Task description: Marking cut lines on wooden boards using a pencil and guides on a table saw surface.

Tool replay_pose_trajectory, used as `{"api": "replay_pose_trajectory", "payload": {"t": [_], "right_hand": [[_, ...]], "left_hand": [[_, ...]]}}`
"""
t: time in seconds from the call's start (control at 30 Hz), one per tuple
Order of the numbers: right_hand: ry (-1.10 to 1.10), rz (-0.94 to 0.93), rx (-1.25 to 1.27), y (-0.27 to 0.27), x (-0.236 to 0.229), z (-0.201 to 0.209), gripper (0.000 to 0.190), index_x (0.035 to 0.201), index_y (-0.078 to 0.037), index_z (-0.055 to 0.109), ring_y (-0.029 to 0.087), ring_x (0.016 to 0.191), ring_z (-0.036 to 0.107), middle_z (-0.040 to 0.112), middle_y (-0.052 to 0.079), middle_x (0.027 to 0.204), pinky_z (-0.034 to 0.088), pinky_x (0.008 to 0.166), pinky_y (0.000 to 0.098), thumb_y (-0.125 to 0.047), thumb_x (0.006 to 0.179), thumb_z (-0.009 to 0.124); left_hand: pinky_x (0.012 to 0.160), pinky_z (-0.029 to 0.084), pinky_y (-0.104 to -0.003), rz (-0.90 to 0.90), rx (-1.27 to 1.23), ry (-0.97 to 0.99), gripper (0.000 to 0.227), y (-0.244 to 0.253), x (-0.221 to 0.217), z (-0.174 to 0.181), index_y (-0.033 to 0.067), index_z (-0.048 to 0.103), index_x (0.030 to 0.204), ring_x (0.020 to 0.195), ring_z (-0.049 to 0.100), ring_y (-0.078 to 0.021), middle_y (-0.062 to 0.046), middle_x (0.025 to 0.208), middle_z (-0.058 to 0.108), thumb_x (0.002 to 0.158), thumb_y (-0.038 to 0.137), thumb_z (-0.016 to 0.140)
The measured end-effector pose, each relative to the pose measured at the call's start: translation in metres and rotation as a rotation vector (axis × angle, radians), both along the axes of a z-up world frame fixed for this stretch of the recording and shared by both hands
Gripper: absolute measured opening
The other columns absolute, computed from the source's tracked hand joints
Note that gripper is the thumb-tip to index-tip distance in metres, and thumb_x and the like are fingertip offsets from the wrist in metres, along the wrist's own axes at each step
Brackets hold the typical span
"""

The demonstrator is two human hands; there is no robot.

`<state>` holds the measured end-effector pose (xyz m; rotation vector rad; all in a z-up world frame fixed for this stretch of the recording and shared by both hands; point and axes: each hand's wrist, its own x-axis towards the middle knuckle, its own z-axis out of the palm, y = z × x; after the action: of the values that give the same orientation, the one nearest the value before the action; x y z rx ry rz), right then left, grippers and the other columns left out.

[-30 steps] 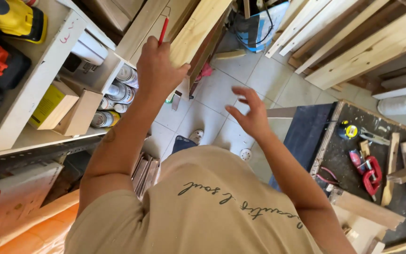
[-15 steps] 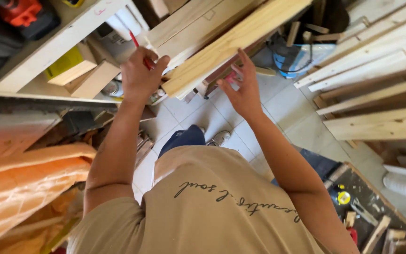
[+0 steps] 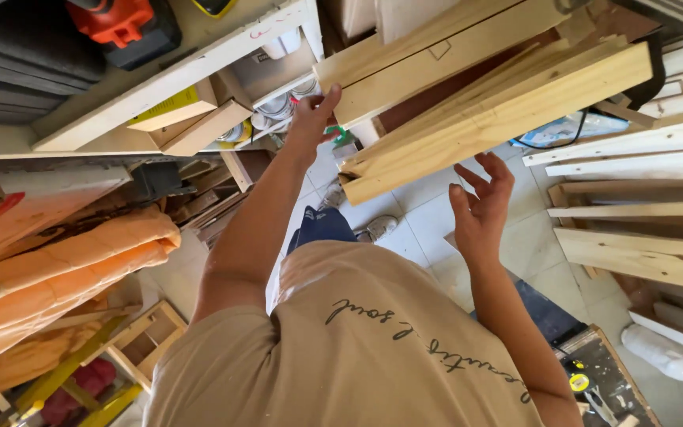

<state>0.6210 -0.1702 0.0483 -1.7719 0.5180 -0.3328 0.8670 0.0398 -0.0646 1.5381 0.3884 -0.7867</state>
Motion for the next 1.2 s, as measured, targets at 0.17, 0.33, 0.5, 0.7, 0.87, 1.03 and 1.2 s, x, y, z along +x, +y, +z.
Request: {"api": "replay_pose_trajectory", "payload": {"t": [0.17, 0.33, 0.5, 0.7, 0.87, 1.03, 1.2], "right_hand": [[0.031, -0.011, 0.005, 0.006, 0.006, 0.003, 0.063, 0.156, -0.009, 0.029, 0.05, 0.134, 0.058, 0.039, 0.023, 0.154, 0.056, 0.102, 0.0581, -0.028, 0.108, 0.064], [0.039, -0.006, 0.008, 0.007, 0.01, -0.003, 0.061, 0.154, -0.009, 0.03, 0.051, 0.132, 0.059, 0.041, 0.023, 0.152, 0.056, 0.101, 0.0588, -0.027, 0.108, 0.065], [0.037, -0.004, 0.025, 0.013, 0.018, 0.008, 0.058, 0.153, -0.007, 0.031, 0.051, 0.129, 0.06, 0.043, 0.026, 0.148, 0.055, 0.101, 0.0594, -0.027, 0.109, 0.062], [0.042, -0.007, 0.036, 0.01, 0.019, -0.001, 0.057, 0.153, -0.008, 0.032, 0.05, 0.127, 0.062, 0.046, 0.025, 0.146, 0.057, 0.1, 0.0593, -0.026, 0.108, 0.063], [0.042, 0.003, 0.064, 0.004, 0.016, -0.012, 0.059, 0.154, -0.009, 0.031, 0.045, 0.127, 0.062, 0.046, 0.022, 0.147, 0.057, 0.099, 0.0555, -0.028, 0.109, 0.063], [0.029, 0.02, 0.097, 0.0, 0.015, -0.012, 0.059, 0.155, -0.009, 0.03, 0.043, 0.127, 0.062, 0.046, 0.021, 0.149, 0.057, 0.098, 0.0542, -0.027, 0.109, 0.062], [0.015, 0.042, 0.097, 0.002, 0.018, -0.001, 0.057, 0.154, -0.006, 0.03, 0.048, 0.127, 0.061, 0.045, 0.025, 0.149, 0.057, 0.097, 0.0593, -0.025, 0.11, 0.062]], "left_hand": [[0.07, 0.072, -0.034, 0.107, -0.028, 0.029, 0.09, -0.004, 0.013, -0.008, -0.0084, 0.048, 0.14, 0.084, 0.075, -0.0238, -0.015, 0.102, 0.067, 0.087, 0.055, 0.085], [0.067, 0.073, -0.034, 0.16, -0.043, 0.017, 0.081, -0.003, 0.017, -0.002, -0.0051, 0.051, 0.137, 0.081, 0.075, -0.0232, -0.013, 0.098, 0.065, 0.085, 0.043, 0.09], [0.075, 0.073, -0.048, 0.013, 0.018, 0.089, 0.107, -0.001, 0.007, -0.026, -0.0071, 0.049, 0.139, 0.094, 0.074, -0.0287, -0.017, 0.111, 0.06, 0.069, 0.054, 0.103], [0.054, 0.063, -0.027, 0.026, -0.112, 0.161, 0.073, -0.003, -0.002, -0.034, -0.0026, 0.064, 0.113, 0.063, 0.068, -0.0178, -0.005, 0.08, 0.06, 0.074, 0.048, 0.099], [0.062, 0.064, -0.031, 0.049, -0.186, 0.182, 0.066, 0.013, -0.005, 0.012, 0.0016, 0.063, 0.109, 0.067, 0.072, -0.0176, -0.004, 0.079, 0.064, 0.073, 0.046, 0.096], [0.066, 0.067, -0.034, 0.038, -0.22, 0.03, 0.057, 0.041, -0.012, 0.022, -0.0011, 0.066, 0.109, 0.069, 0.074, -0.0218, -0.008, 0.079, 0.063, 0.077, 0.034, 0.098], [0.07, 0.065, -0.034, 0.054, -0.188, -0.064, 0.059, 0.064, -0.026, 0.087, -0.0024, 0.066, 0.118, 0.076, 0.068, -0.0169, -0.007, 0.082, 0.058, 0.079, 0.033, 0.093]]}}
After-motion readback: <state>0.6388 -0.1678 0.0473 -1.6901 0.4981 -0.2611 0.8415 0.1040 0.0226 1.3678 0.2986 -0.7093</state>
